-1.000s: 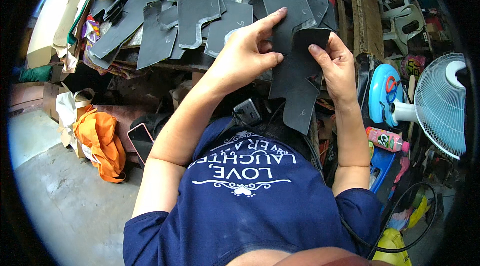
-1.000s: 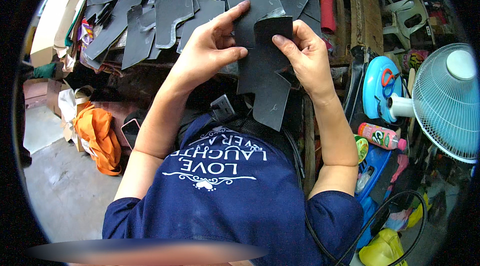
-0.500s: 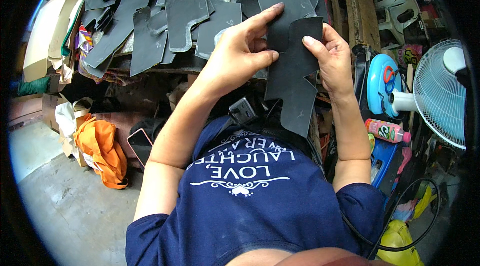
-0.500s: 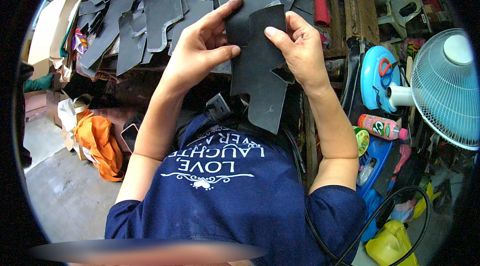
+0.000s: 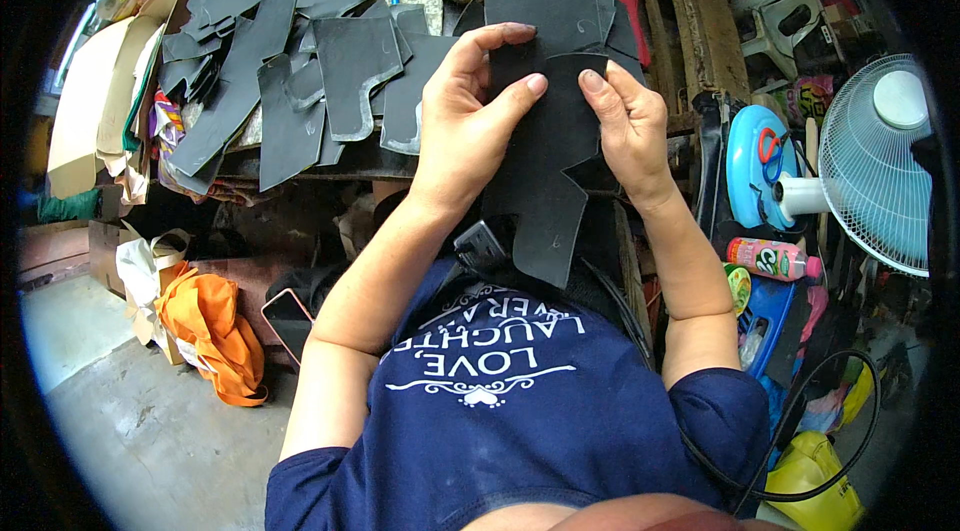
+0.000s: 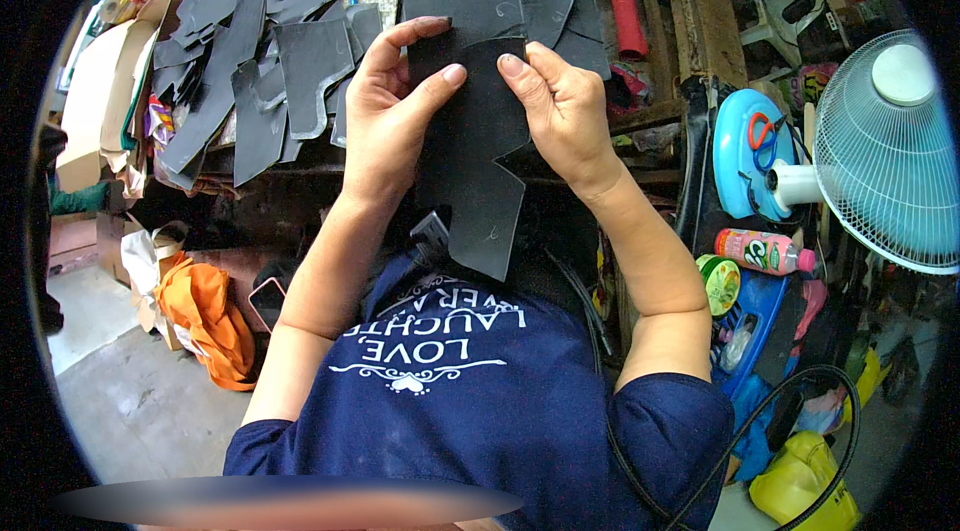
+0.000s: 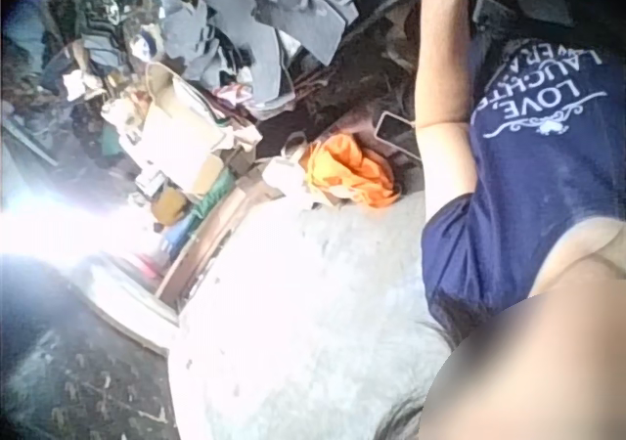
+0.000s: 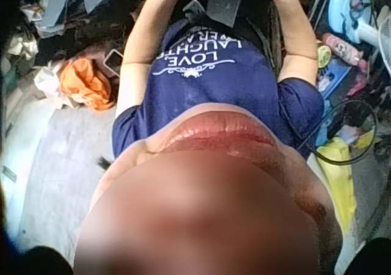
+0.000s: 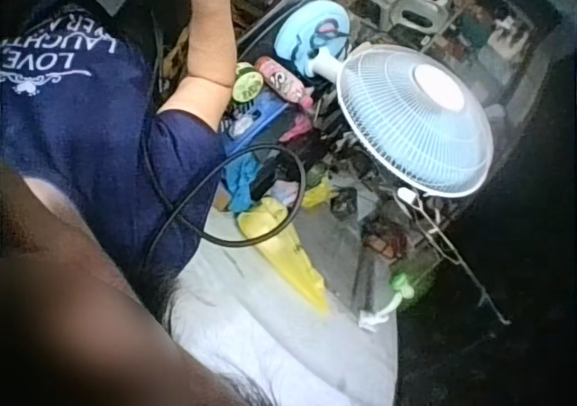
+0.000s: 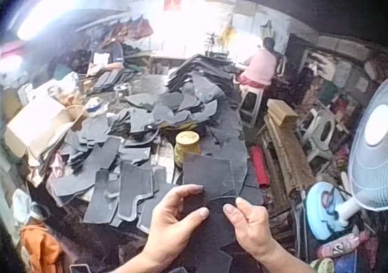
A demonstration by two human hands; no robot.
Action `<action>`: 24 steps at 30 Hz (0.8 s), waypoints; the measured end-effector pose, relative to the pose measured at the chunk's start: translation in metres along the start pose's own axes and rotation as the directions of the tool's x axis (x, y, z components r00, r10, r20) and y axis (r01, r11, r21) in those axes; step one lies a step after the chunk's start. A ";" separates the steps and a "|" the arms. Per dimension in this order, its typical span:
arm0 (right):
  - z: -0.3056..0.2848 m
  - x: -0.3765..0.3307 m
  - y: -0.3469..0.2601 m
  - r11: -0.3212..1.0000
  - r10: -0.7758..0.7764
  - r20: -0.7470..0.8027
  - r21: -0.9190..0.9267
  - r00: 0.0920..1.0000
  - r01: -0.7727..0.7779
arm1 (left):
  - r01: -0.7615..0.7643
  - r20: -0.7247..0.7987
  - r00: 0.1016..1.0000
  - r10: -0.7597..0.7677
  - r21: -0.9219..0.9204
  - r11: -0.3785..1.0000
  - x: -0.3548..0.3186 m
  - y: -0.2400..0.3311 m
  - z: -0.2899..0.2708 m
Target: The person repeatedly picks up dark gray cut pieces from a pile on a table, flips them over, and places them back down. The person handles the pieces one at a time, occasionally moving other pieces aside to reach the work.
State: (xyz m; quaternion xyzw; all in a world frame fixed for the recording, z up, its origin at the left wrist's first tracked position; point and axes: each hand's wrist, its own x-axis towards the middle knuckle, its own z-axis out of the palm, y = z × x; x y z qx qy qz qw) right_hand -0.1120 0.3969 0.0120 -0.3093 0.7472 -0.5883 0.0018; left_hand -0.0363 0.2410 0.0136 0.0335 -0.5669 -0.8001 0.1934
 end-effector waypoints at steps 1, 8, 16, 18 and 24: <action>0.000 0.001 0.002 1.000 0.000 0.014 -0.002 1.000 0.000 | -0.021 -0.012 1.000 0.021 -0.014 1.000 0.000 -0.001 0.001; 0.004 0.002 0.001 0.983 0.107 0.040 0.146 0.993 -0.111 | -0.071 0.028 0.997 0.068 0.082 0.994 0.007 0.000 0.000; -0.007 0.010 0.001 0.997 0.081 -0.002 -0.018 0.997 -0.081 | -0.085 -0.011 0.996 0.085 -0.023 0.996 0.008 -0.005 0.012; -0.010 0.014 -0.002 0.998 0.052 -0.038 -0.035 0.998 -0.053 | -0.214 0.036 0.977 0.212 0.102 0.971 0.013 -0.006 0.009; -0.020 0.015 -0.008 0.998 0.004 -0.247 0.059 0.969 0.011 | -0.246 0.040 0.969 0.243 0.228 0.942 0.007 -0.010 0.026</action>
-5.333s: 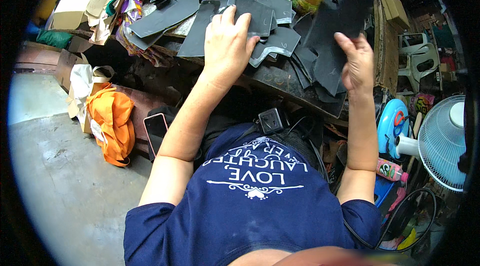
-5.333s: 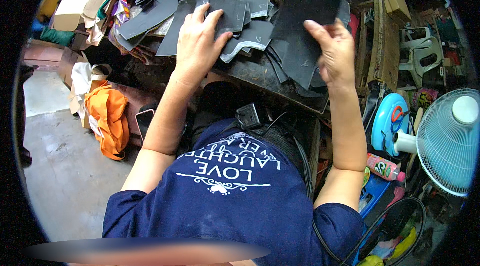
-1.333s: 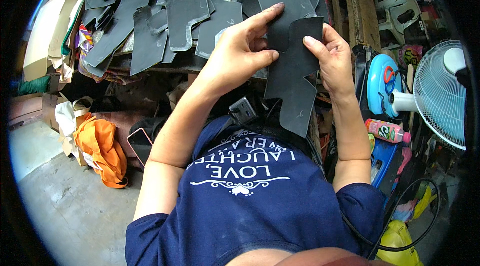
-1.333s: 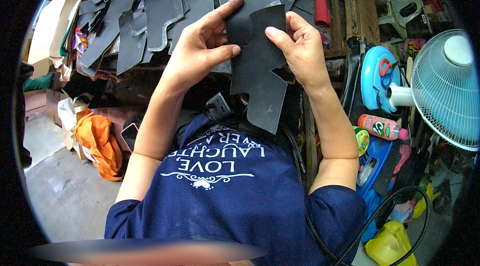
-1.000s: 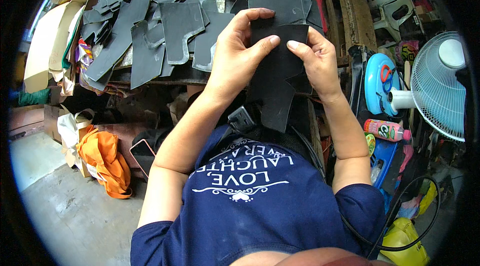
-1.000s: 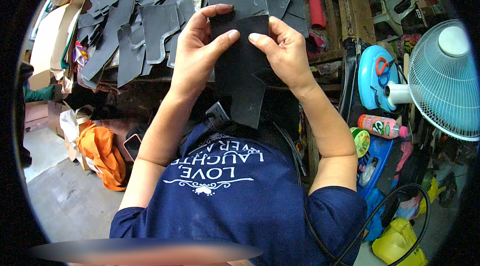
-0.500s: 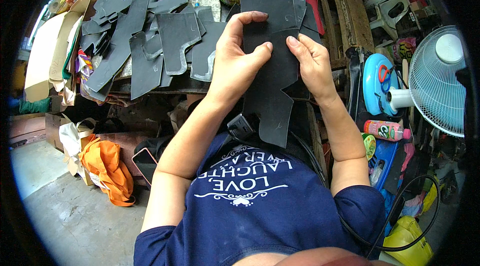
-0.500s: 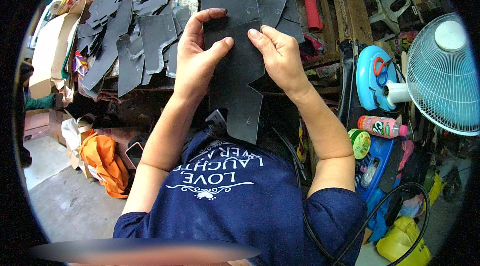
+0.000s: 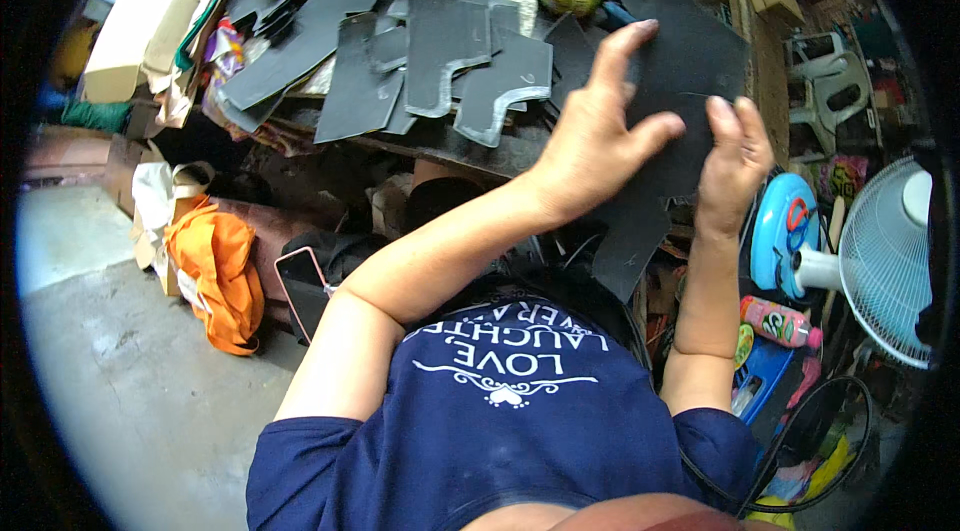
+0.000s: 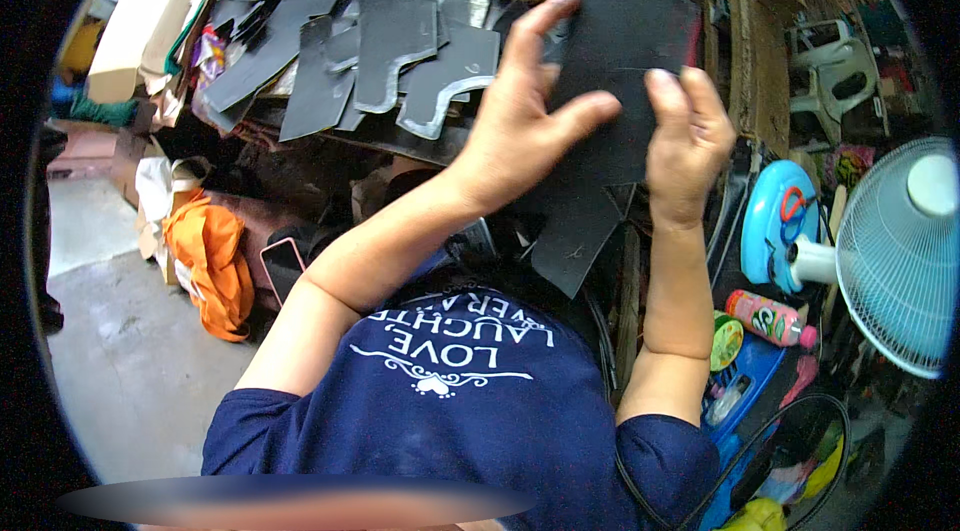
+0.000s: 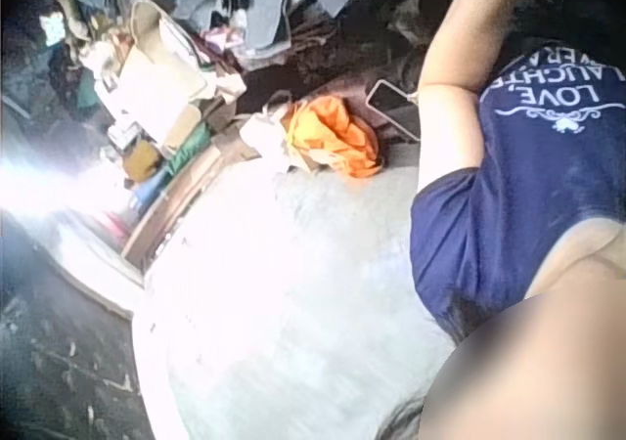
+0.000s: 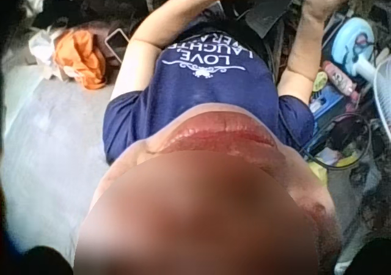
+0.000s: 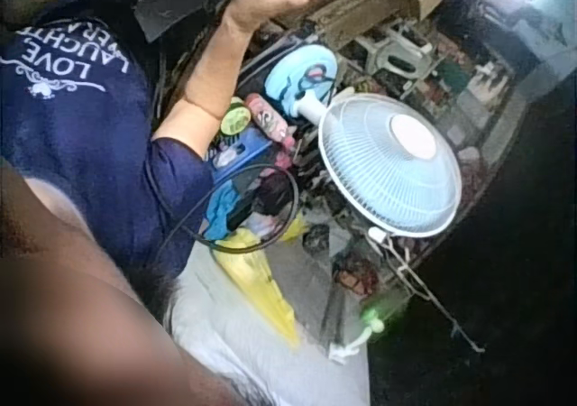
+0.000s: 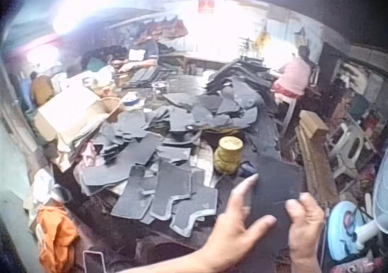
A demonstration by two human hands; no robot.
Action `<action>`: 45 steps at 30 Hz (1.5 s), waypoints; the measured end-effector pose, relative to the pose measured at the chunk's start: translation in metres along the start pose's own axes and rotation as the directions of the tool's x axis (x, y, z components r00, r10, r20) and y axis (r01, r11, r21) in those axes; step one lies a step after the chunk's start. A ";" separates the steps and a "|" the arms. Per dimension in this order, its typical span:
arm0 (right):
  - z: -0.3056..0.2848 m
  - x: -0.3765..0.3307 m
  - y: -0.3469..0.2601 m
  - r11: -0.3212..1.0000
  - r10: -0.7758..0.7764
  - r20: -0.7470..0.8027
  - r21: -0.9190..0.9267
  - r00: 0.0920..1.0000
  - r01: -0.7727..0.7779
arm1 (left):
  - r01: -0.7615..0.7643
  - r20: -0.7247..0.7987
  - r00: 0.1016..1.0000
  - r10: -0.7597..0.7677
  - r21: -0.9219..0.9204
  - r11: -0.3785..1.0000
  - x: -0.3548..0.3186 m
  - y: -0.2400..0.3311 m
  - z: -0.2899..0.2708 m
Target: The person repeatedly picks up dark gray cut pieces from a pile on a table, flips them over, and places them back down. The person handles the pieces one at a time, occasionally moving other pieces aside to reach the work.
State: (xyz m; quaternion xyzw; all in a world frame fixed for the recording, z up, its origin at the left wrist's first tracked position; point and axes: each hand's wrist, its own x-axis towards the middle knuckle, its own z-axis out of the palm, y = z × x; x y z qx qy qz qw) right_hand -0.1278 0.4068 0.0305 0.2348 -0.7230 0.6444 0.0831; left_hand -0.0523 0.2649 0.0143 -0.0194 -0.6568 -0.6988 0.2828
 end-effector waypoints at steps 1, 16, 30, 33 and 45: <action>-0.004 0.003 0.002 0.999 -0.006 -0.031 0.038 0.999 0.007 | 0.046 0.033 0.998 -0.046 0.021 0.999 -0.003 0.001 0.003; -0.062 -0.001 0.023 0.891 0.354 0.120 0.260 0.928 -0.373 | 0.063 0.423 0.882 -0.207 0.331 0.942 -0.004 -0.003 0.001; -0.024 0.056 0.088 0.600 0.060 0.068 -0.800 0.996 0.018 | -0.292 0.212 0.956 0.200 0.718 0.632 -0.042 0.035 -0.101; -0.021 0.051 0.074 0.669 -0.124 0.100 -0.727 0.987 0.157 | -0.097 0.023 0.979 0.205 0.928 0.359 -0.035 0.034 -0.133; 0.071 0.022 -0.007 0.811 -0.216 0.593 -0.335 0.776 0.481 | 0.190 -0.190 0.982 -0.015 0.970 0.150 -0.021 0.018 -0.130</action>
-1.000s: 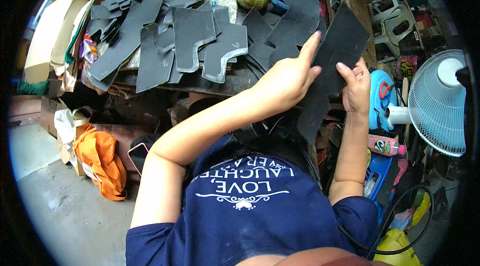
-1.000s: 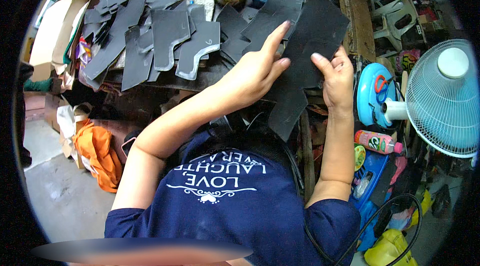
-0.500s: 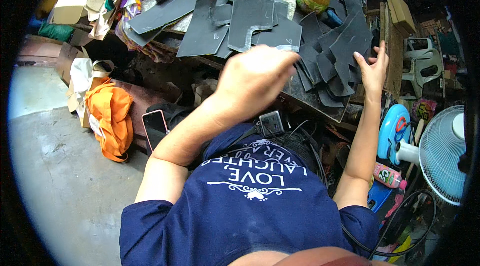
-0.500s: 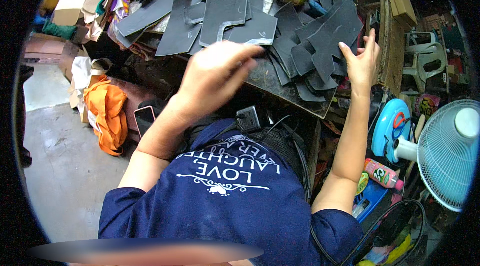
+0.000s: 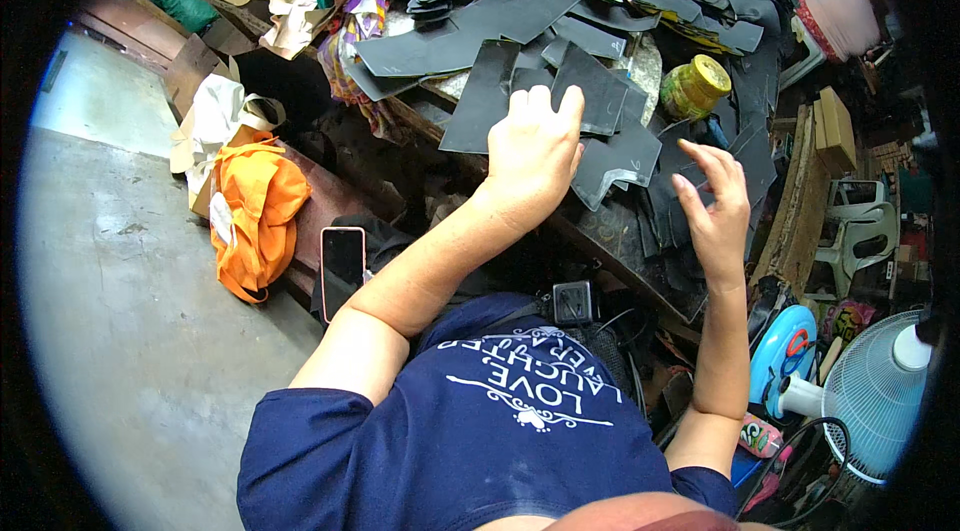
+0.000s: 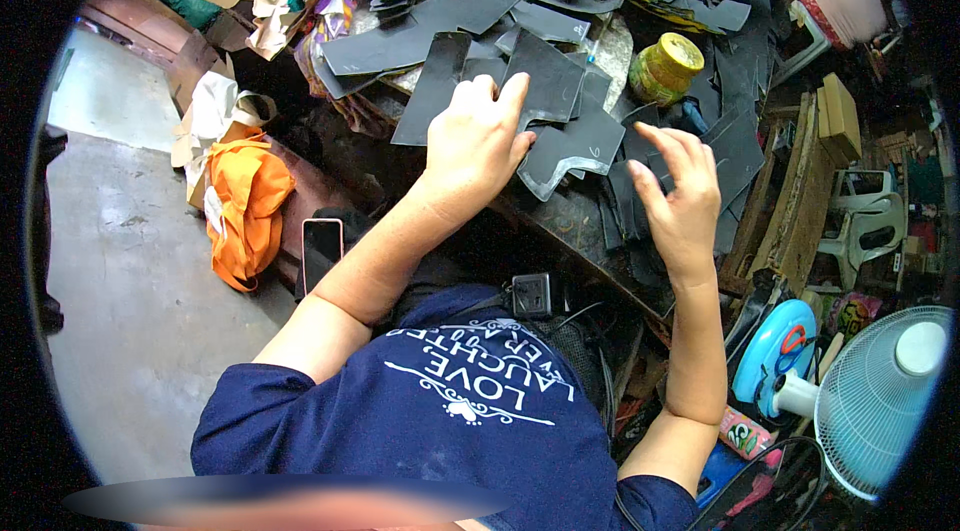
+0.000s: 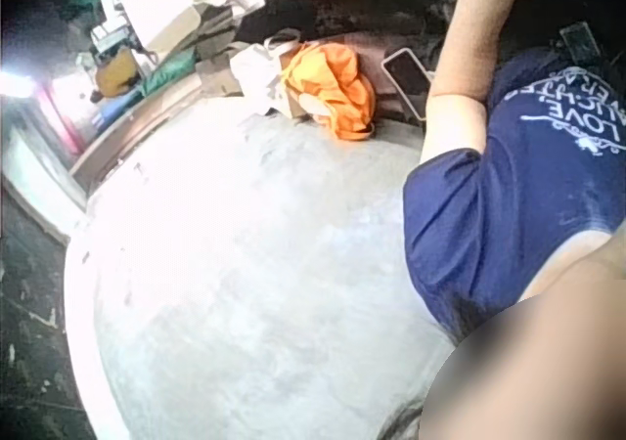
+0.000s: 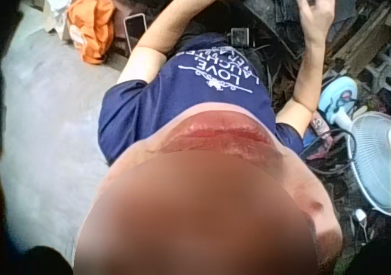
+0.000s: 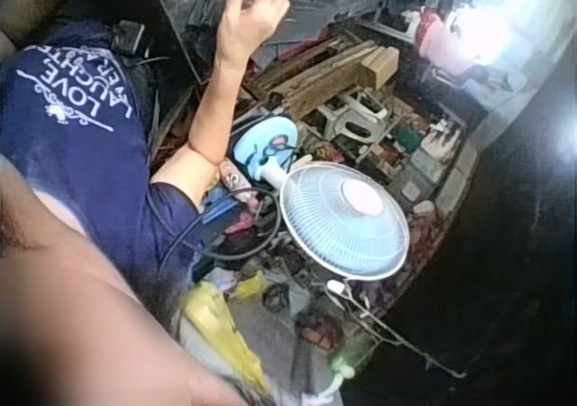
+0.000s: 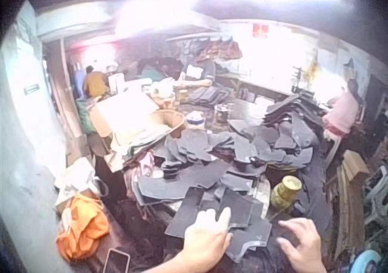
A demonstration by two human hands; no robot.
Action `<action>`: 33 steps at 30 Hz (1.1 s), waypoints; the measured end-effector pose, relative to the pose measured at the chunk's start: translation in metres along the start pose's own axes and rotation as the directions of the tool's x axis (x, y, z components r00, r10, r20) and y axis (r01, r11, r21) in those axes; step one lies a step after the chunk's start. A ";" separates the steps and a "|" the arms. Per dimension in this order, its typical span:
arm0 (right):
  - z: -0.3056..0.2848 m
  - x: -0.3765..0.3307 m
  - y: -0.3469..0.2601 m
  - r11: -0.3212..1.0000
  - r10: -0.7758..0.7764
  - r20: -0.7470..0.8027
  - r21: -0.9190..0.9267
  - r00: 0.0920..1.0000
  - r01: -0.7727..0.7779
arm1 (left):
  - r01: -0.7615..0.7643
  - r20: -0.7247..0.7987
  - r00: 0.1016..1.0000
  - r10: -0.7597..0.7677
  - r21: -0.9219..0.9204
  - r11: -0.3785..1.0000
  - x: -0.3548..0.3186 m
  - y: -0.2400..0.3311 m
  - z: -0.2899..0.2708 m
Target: The person repeatedly picks up dark gray cut pieces from a pile on a table, flips them over, and places them back down. The person handles the pieces one at a time, occasionally moving other pieces aside to reach the work.
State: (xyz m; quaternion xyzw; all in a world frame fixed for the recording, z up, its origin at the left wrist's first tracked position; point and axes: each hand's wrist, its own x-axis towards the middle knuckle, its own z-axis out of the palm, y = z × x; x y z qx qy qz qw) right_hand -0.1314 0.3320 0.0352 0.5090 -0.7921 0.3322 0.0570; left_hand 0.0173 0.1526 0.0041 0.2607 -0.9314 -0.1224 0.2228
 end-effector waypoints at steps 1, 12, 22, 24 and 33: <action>0.004 0.003 -0.002 1.000 -0.005 0.033 0.022 0.999 0.005 | -0.004 -0.017 1.000 0.004 0.000 1.000 0.000 0.000 0.002; 0.040 0.036 -0.005 0.976 0.104 0.212 0.165 0.972 -0.141 | -0.080 -0.045 0.996 0.074 -0.139 0.987 0.006 -0.009 -0.003; 0.042 0.059 -0.004 0.993 0.119 0.232 -0.052 0.966 -0.110 | 0.337 -0.003 0.937 -0.349 -0.242 0.910 -0.013 -0.094 -0.035; 0.052 0.068 -0.004 0.991 0.121 0.231 -0.088 0.965 -0.103 | 0.270 0.003 0.953 -0.301 -0.451 0.851 -0.014 -0.096 -0.030; 0.065 0.076 0.012 0.952 0.113 0.188 0.260 0.976 -0.160 | 0.083 -0.255 0.919 -0.300 -0.619 0.781 -0.013 -0.098 -0.032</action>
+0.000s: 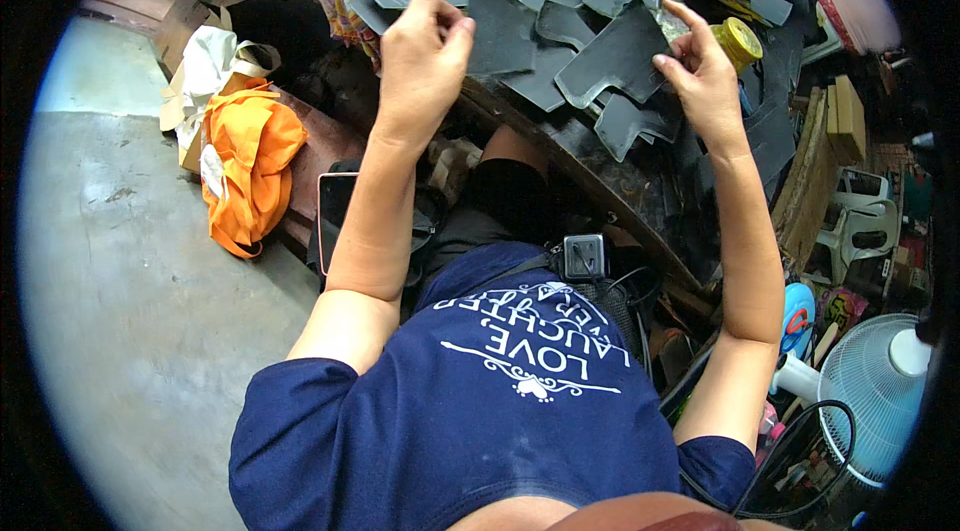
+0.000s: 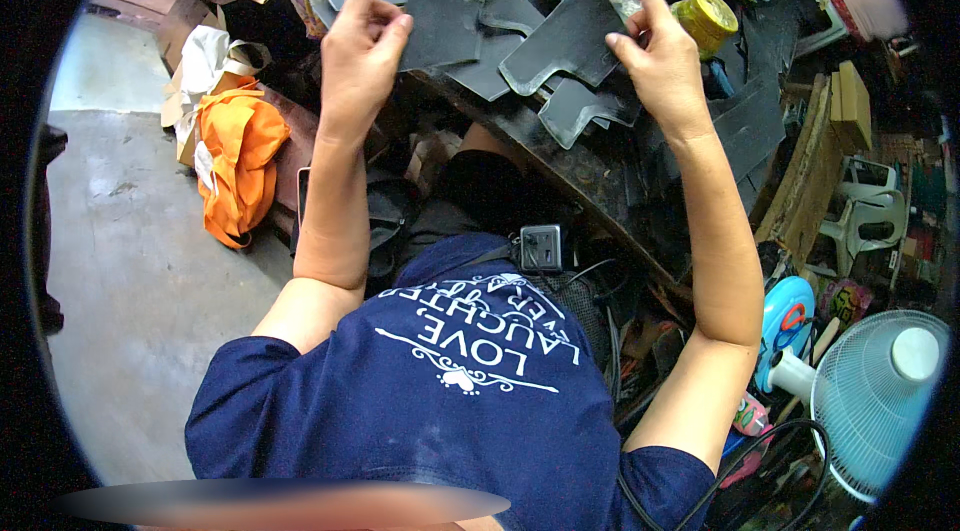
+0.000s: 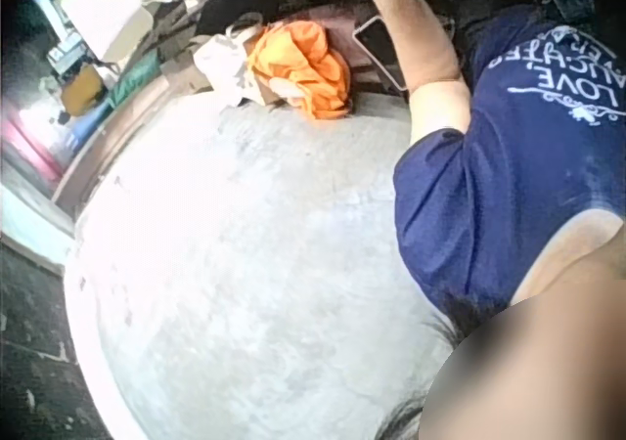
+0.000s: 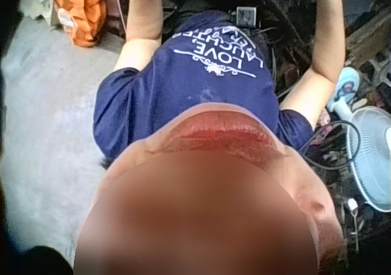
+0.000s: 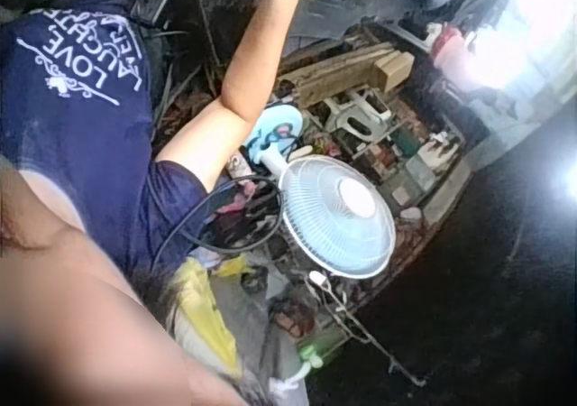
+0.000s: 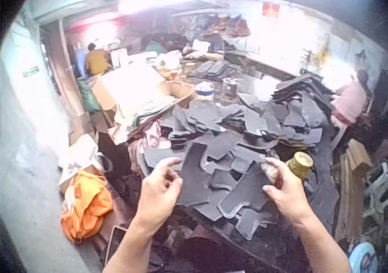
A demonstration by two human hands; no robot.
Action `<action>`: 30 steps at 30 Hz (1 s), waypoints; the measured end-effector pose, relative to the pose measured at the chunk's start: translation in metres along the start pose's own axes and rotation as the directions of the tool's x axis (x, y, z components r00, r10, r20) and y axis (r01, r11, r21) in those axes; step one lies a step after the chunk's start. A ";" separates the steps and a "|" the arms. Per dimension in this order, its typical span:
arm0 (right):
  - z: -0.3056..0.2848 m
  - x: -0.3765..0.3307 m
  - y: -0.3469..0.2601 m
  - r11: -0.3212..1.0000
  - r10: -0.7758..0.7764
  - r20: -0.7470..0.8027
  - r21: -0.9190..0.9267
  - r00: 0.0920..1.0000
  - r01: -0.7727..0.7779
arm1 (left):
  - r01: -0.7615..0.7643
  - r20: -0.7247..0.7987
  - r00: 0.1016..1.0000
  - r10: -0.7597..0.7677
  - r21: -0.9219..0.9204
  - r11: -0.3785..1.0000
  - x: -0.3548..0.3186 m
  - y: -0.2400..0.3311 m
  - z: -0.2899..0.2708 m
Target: The person repeatedly picks up dark gray cut pieces from a pile on a table, flips them over, and places them back down. The person handles the pieces one at a time, occasionally moving other pieces aside to reach the work.
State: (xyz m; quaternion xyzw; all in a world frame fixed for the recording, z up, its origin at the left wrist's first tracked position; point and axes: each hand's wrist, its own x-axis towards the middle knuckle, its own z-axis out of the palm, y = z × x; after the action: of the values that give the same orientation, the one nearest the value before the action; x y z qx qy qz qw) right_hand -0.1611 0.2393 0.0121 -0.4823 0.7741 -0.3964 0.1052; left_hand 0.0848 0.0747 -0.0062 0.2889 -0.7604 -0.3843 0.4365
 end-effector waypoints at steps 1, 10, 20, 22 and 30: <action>-0.005 0.001 0.002 0.992 0.025 -0.028 0.124 0.999 -0.021 | -0.091 -0.069 0.993 0.096 0.079 0.993 0.000 0.001 -0.002; -0.071 0.001 0.004 0.796 0.081 -0.348 0.587 0.934 0.150 | -0.068 -0.226 0.974 -0.025 -0.395 0.916 0.017 0.003 -0.031; -0.070 -0.011 0.016 0.836 0.020 -0.239 0.536 0.971 0.115 | 0.058 0.089 0.996 -0.029 -0.339 0.939 0.003 -0.002 -0.017; -0.069 -0.017 0.018 0.879 0.040 -0.190 0.473 0.981 0.056 | 0.064 0.101 0.994 -0.035 -0.304 0.950 0.003 -0.003 -0.014; -0.052 -0.040 0.018 0.952 -0.046 -0.121 -0.306 0.992 0.007 | 0.093 0.082 0.994 -0.071 -0.307 0.947 0.003 -0.006 -0.009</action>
State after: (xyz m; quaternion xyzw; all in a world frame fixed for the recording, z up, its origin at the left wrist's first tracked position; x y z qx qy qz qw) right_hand -0.1811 0.3036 0.0249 -0.4769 0.8245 -0.3036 -0.0253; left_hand 0.0918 0.0661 -0.0068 0.2345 -0.6927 -0.5268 0.4331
